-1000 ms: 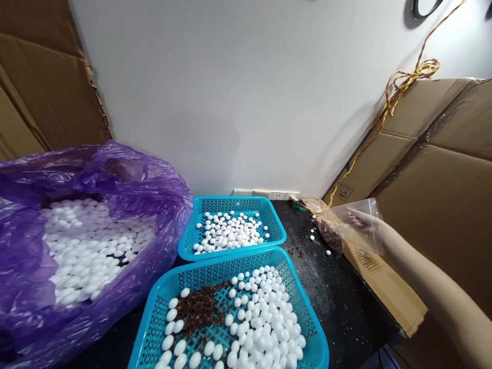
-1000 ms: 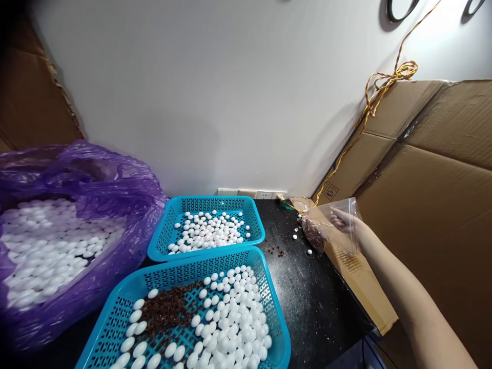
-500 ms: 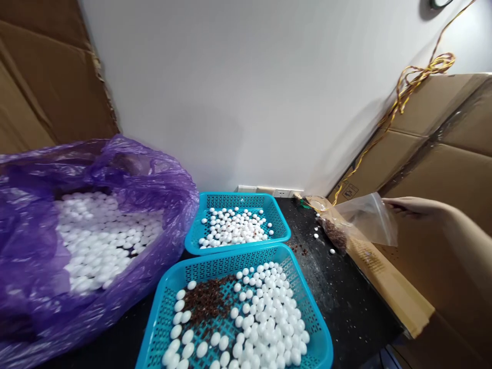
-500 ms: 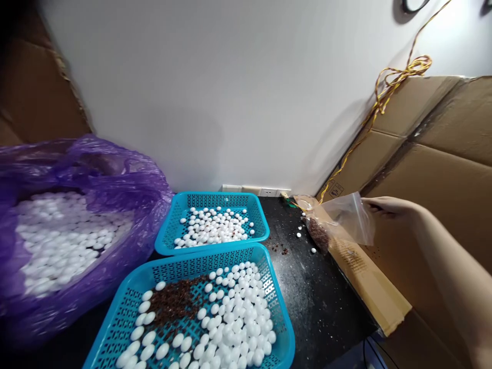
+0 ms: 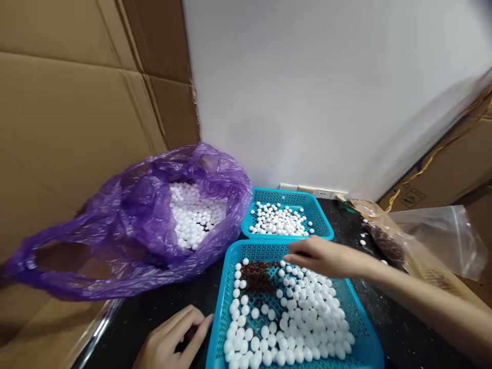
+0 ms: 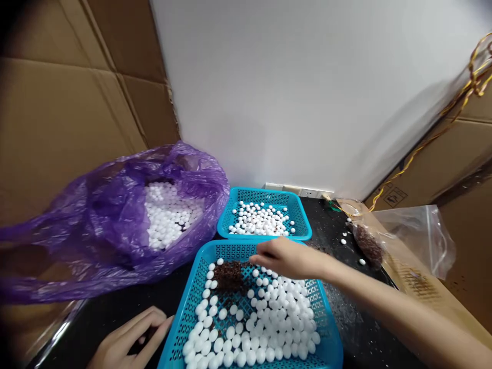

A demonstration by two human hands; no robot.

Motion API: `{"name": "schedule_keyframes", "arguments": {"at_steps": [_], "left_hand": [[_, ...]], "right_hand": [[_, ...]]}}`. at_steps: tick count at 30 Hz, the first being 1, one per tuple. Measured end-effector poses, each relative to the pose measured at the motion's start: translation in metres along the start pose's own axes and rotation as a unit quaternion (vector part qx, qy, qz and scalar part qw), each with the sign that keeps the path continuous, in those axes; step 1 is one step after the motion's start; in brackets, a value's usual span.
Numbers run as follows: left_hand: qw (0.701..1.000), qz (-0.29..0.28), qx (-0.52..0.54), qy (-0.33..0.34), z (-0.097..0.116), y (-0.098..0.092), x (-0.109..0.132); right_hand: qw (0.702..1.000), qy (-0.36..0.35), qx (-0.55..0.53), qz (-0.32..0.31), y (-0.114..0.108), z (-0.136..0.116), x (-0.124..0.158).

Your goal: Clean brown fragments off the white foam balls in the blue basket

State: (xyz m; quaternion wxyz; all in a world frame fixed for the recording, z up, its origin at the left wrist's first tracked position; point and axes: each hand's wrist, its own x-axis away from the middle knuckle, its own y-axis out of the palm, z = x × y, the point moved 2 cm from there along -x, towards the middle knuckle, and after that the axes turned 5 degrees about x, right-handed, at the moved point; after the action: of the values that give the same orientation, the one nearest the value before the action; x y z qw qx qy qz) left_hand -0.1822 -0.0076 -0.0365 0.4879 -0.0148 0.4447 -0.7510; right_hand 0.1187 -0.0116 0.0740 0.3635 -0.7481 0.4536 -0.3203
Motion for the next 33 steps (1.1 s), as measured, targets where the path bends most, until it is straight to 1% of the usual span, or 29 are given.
{"name": "schedule_keyframes", "arguments": {"at_steps": [2,5,7,9,12,14,16,19,21,23,25,28,30,32,33], "left_hand": [[1.000,-0.003,0.002,-0.008,0.002,-0.002,0.002],[1.000,-0.004,0.007,-0.018,0.000,-0.003,0.006],[0.999,-0.009,0.010,-0.031,-0.002,-0.003,0.008],[0.999,-0.012,0.014,-0.046,-0.003,-0.004,0.008],[0.998,-0.020,0.020,-0.056,-0.004,-0.005,0.009],[0.998,-0.026,0.019,-0.054,-0.003,-0.005,0.009],[0.999,-0.021,0.015,-0.047,-0.002,-0.005,0.010],[0.999,-0.008,0.011,-0.035,0.000,-0.006,0.010],[0.999,-0.007,0.011,-0.035,0.000,-0.006,0.010],[0.999,-0.010,0.012,-0.039,0.000,-0.006,0.010],[0.999,-0.009,0.012,-0.043,0.000,-0.007,0.008],[0.999,0.009,0.024,-0.040,0.005,-0.010,0.005],[0.998,0.037,0.048,-0.031,0.015,-0.015,0.007],[0.995,0.066,0.064,-0.039,0.029,-0.023,0.017],[0.994,0.083,0.056,-0.051,0.036,-0.028,0.026]], "right_hand": [[0.998,-0.036,0.051,0.019,0.028,-0.009,-0.020],[0.986,-0.049,0.147,0.065,0.057,-0.015,-0.039],[0.974,-0.040,0.210,0.076,0.070,-0.017,-0.045],[0.965,-0.037,0.252,0.066,0.079,-0.018,-0.048],[0.960,-0.051,0.270,0.045,0.086,-0.019,-0.048],[0.963,-0.067,0.257,0.042,0.084,-0.020,-0.044],[0.968,-0.067,0.233,0.057,0.076,-0.021,-0.038],[0.978,-0.049,0.168,0.113,0.053,-0.022,-0.025],[0.979,-0.047,0.127,0.151,0.036,-0.023,-0.016],[0.978,-0.047,0.099,0.180,0.022,-0.023,-0.006],[0.977,-0.054,0.080,0.191,0.014,-0.023,0.002],[0.980,-0.025,0.056,0.189,0.015,-0.017,0.012],[0.983,0.000,0.041,0.179,0.019,-0.011,0.017],[0.983,-0.009,0.041,0.179,0.024,-0.007,0.022],[0.982,-0.017,0.043,0.184,0.026,-0.005,0.025]]}}
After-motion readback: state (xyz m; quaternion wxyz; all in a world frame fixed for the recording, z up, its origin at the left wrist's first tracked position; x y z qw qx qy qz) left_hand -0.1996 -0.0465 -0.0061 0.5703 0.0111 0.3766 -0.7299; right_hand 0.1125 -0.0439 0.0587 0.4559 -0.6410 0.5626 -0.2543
